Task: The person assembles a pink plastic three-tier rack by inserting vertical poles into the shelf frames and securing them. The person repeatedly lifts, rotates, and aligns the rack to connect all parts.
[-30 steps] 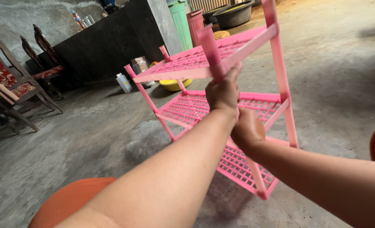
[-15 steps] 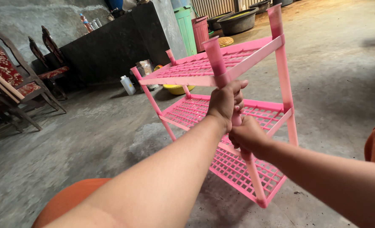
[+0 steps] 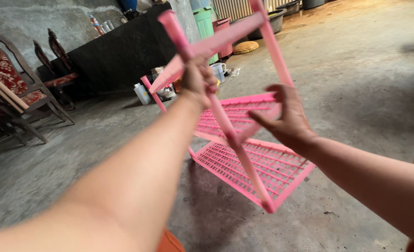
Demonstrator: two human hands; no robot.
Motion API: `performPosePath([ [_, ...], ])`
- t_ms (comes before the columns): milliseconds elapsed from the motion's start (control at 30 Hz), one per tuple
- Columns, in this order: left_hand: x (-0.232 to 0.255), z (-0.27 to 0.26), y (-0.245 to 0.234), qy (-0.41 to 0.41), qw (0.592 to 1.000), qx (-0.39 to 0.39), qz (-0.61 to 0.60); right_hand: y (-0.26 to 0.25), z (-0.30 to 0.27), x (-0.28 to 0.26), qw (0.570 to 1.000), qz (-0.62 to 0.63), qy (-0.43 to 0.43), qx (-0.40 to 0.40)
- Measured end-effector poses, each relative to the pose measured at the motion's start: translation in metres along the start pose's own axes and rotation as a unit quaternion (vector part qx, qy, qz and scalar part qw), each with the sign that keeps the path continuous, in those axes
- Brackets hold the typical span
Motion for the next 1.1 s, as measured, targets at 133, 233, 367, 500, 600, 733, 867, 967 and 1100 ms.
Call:
performPosePath([
  [133, 0.048, 0.013, -0.012, -0.004, 1.0, -0.005, 0.024, 0.001, -0.047, 0.012, 0.95, -0.001, 0.222, -0.218],
  [233, 0.058, 0.024, 0.008, 0.03, 0.997, -0.076, 0.008, 0.02, -0.094, -0.008, 0.843, 0.087, 0.33, -0.417],
  [367, 0.07, 0.04, 0.015, 0.041, 0.997, -0.052, -0.037, 0.012, -0.064, -0.013, 0.884, 0.015, 0.323, -0.337],
  [500, 0.117, 0.062, 0.0, 0.193, 0.962, -0.053, -0.188, -0.016, 0.039, 0.001, 0.958, -0.177, 0.111, -0.198],
  [600, 0.134, 0.068, -0.032, 0.199, 0.942, -0.042, -0.265, -0.03, 0.11, 0.005, 0.926, -0.32, 0.023, -0.201],
  [733, 0.08, 0.065, -0.076, 0.117, 0.924, 0.078, -0.355, -0.037, 0.152, 0.007, 0.881, -0.381, -0.03, -0.28],
  [867, 0.027, 0.03, -0.105, 0.081, 0.908, 0.116, -0.394, -0.039, 0.171, 0.007, 0.842, -0.411, -0.1, -0.334],
  [967, 0.021, -0.019, -0.111, 0.022, 0.926, 0.156, -0.343, -0.029, 0.178, 0.007, 0.833, -0.395, -0.12, -0.368],
  [1100, 0.053, -0.074, -0.087, -0.214, 0.959, 0.095, 0.162, -0.014, 0.198, 0.013, 0.805, -0.394, 0.016, -0.442],
])
Point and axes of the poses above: each hand's wrist, its own z-axis towards the middle knuckle, its own y-axis out of the palm, x = y × z, the point moved 2 cm from there along z, towards the middle knuckle, and after that the axes turned 14 degrees about x, right-handed, at the moved point
